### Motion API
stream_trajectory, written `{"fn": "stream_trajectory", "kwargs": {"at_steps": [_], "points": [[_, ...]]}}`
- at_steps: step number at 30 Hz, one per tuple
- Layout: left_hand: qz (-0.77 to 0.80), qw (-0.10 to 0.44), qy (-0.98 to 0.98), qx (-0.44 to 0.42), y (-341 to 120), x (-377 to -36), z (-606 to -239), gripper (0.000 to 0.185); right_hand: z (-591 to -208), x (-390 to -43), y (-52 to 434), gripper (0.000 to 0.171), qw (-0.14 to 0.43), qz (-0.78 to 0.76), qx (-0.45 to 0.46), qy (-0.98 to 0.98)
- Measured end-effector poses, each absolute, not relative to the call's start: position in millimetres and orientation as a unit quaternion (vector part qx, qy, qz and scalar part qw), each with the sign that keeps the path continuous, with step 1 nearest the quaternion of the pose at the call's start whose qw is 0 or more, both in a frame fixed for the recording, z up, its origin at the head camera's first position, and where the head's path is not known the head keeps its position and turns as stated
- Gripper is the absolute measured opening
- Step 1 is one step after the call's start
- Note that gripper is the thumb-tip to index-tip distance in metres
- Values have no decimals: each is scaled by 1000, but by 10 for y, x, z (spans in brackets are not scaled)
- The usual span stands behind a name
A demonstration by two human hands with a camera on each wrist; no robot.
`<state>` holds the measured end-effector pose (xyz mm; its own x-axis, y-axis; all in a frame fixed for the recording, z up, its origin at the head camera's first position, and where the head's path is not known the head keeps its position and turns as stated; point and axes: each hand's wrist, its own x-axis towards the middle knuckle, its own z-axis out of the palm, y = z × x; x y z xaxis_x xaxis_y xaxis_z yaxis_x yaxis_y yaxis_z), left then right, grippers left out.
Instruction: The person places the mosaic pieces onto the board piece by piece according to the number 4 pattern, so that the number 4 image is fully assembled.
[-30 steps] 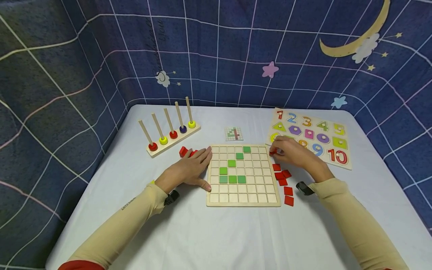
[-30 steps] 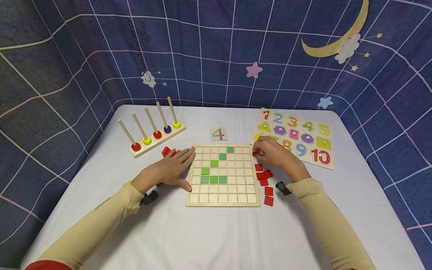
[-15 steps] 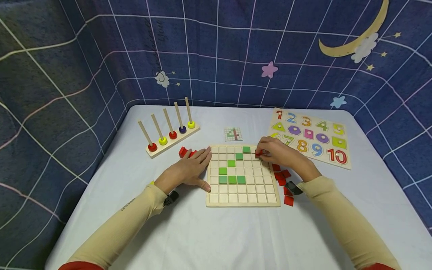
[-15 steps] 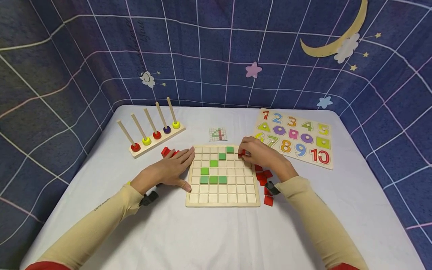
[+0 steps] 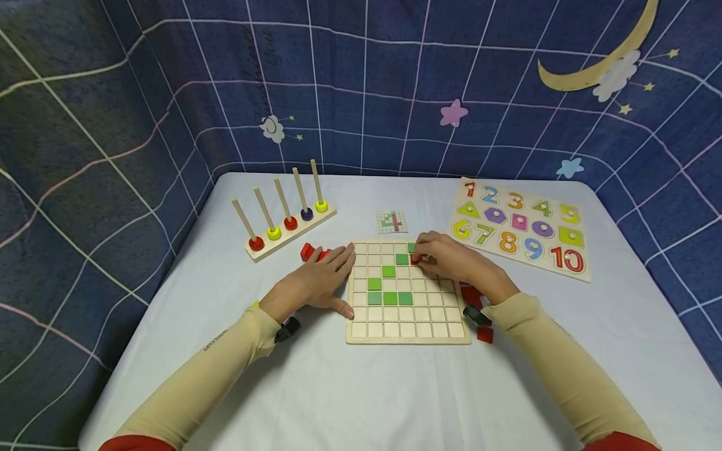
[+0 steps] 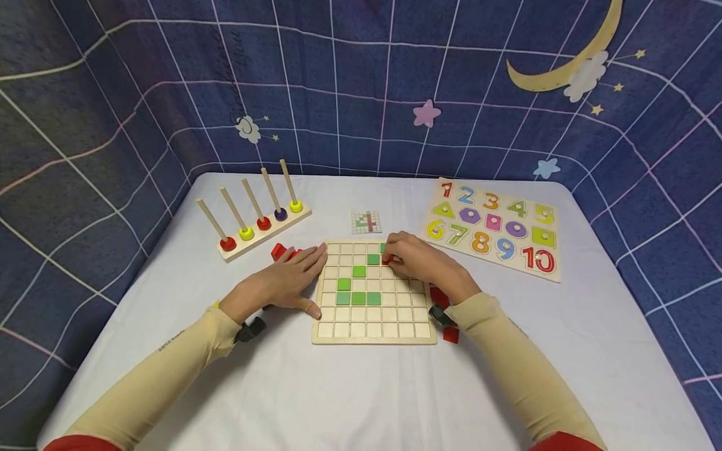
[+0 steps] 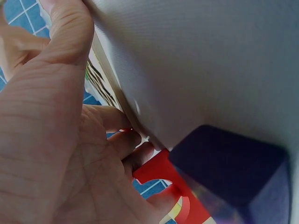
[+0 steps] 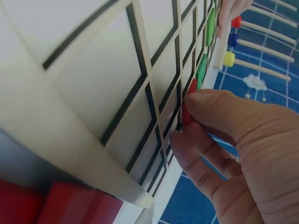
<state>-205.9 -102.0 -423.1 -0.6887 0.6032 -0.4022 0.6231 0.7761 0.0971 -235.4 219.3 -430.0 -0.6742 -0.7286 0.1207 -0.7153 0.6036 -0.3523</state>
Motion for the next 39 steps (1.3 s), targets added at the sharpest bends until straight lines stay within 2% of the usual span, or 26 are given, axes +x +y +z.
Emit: {"fn": "stream_trajectory", "kwargs": {"at_steps": [16,33,39], "points": [[-27,204,919,337,-1011,-2080,-4224,130,-4299,-2333,2171,11,8,-218,-385,897],[-24,218,917,332,-1006,-2056,-4233,130,-4284,-2268,2151,8,11,-192,-393,899],[-30,218,918,329,-1008,-2066,-4233,129,-4290,-2227,2221,8,-4,-176,-389,904]]}}
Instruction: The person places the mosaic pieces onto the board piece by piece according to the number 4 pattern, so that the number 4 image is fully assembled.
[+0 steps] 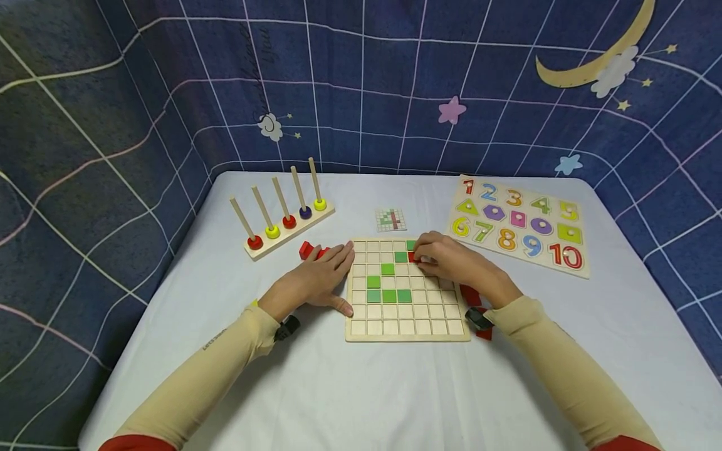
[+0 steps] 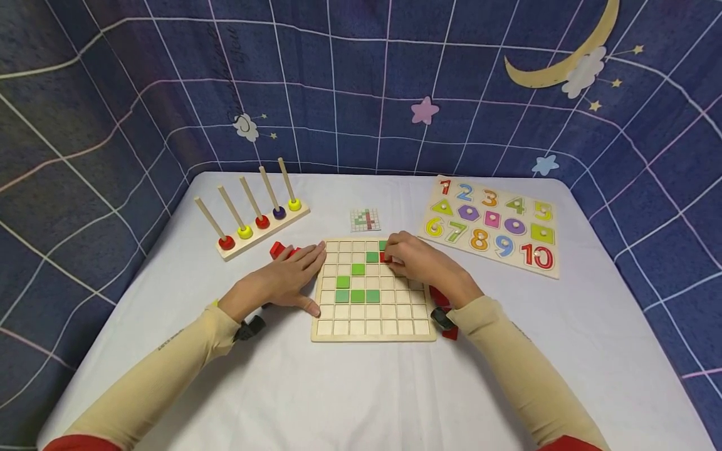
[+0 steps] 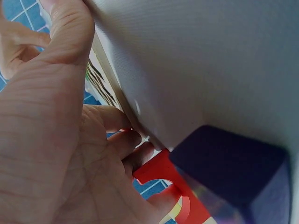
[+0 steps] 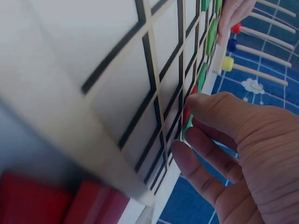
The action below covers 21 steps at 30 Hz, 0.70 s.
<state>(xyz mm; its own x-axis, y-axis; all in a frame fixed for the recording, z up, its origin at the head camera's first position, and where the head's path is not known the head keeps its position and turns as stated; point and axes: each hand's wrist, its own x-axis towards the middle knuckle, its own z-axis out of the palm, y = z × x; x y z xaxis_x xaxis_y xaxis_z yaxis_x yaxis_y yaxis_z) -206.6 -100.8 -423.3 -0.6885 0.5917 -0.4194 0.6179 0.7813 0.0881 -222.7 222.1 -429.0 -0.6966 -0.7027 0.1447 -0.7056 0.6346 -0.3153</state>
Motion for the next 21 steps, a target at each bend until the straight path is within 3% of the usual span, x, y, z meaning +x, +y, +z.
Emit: {"fn": "stream_trajectory", "kwargs": {"at_steps": [10,21], "points": [[-32,225,917,328,-1006,-2076,-4231,129,-4193,-2157,2509,16,-10,163,356,-920],[-23,220,916,333,-1004,-2081,-4213,128,-4189,-2072,2820,9,-57,167,305,-936]]}}
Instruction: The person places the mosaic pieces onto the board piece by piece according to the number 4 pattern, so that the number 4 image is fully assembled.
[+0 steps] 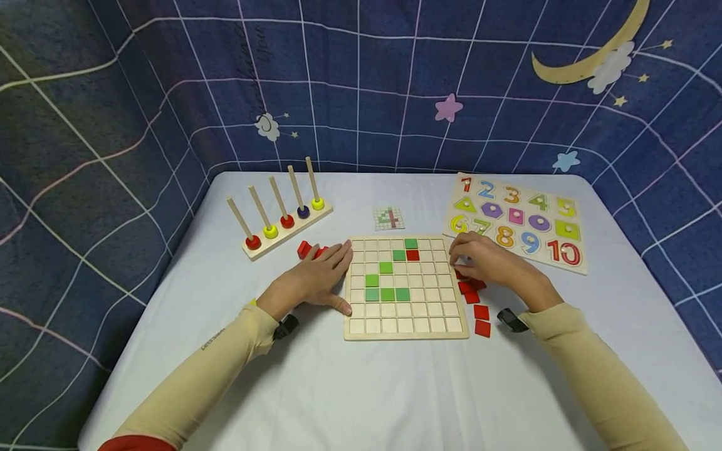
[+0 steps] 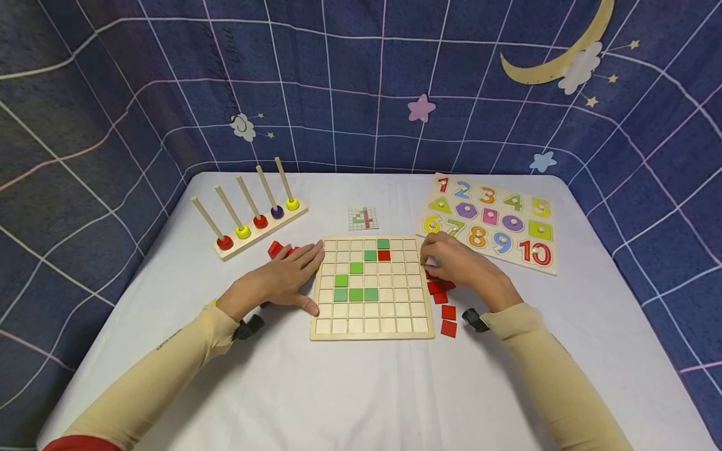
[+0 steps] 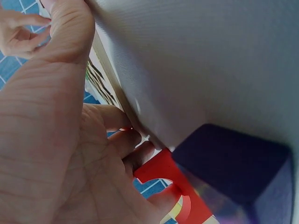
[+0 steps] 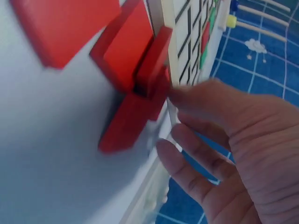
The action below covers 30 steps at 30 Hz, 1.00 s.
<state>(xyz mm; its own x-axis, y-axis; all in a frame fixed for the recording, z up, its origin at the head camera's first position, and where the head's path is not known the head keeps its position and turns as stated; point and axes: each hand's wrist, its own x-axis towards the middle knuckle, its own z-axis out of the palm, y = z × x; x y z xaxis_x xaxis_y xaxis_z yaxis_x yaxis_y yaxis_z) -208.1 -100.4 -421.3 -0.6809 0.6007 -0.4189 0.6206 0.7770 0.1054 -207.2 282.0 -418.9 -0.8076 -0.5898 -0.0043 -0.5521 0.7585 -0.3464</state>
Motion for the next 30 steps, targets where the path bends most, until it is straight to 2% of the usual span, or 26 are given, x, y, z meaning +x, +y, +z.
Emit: {"fn": "stream_trajectory", "kwargs": {"at_steps": [6,21,30], "points": [[-24,218,917,334,-1002,-2100,-4206,127,-4153,-2004,2955,12,92,-179,-292,935],[-22,224,916,333,-1000,-2095,-4216,127,-4255,-1916,2984,16,66,-193,-303,931],[-24,213,918,334,-990,-2074,-4211,127,-4245,-1923,2975,15,76,-181,-309,931]]}}
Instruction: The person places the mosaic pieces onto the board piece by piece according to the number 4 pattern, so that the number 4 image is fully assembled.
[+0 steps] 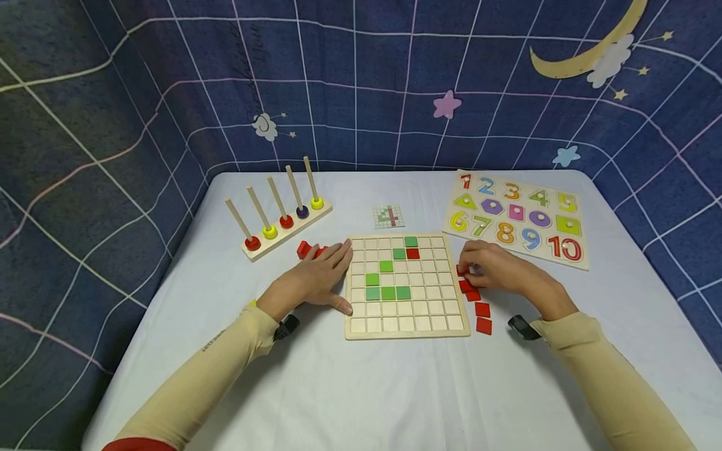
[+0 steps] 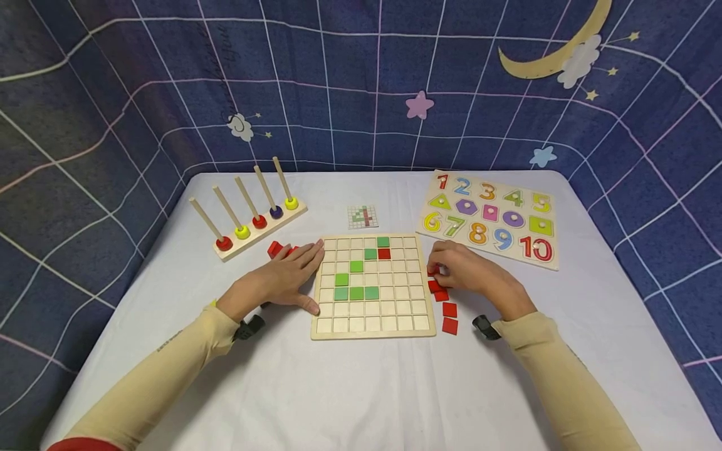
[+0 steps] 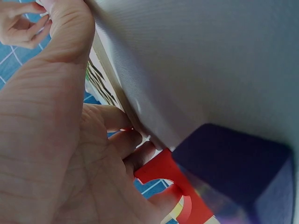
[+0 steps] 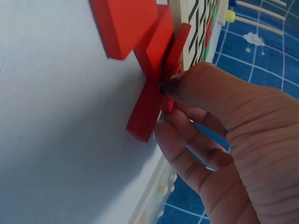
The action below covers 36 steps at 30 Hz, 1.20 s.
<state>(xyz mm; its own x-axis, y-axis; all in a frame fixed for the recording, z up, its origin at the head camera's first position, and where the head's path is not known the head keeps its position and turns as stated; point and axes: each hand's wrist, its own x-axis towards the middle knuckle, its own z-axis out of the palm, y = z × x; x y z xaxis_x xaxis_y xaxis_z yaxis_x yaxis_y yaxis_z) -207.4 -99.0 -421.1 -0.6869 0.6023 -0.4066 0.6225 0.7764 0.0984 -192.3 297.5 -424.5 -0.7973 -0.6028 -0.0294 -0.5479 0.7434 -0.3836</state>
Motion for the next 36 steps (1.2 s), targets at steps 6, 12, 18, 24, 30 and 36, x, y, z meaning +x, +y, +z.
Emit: {"fn": "stream_trajectory", "kwargs": {"at_steps": [6,12,18,24,30,36], "points": [[-28,211,917,337,-993,-2084,-4227,128,-4226,-1916,2983,15,64,-192,-319,926],[-21,211,916,341,-998,-2098,-4245,127,-4214,-1940,2863,12,48,-197,-353,914],[-20,218,916,336,-1005,-2086,-4226,127,-4220,-2004,2631,9,46,-186,-381,905],[-14,217,916,338,-1020,-2082,-4223,127,-4219,-2052,2398,6,47,-197,-405,892],[-12,211,916,341,-1030,-2082,-4246,126,-4237,-2109,2254,7,31,-193,-431,881],[-18,213,916,340,-1010,-2080,-4221,127,-4244,-2139,2219,7,31,-192,-428,882]]}}
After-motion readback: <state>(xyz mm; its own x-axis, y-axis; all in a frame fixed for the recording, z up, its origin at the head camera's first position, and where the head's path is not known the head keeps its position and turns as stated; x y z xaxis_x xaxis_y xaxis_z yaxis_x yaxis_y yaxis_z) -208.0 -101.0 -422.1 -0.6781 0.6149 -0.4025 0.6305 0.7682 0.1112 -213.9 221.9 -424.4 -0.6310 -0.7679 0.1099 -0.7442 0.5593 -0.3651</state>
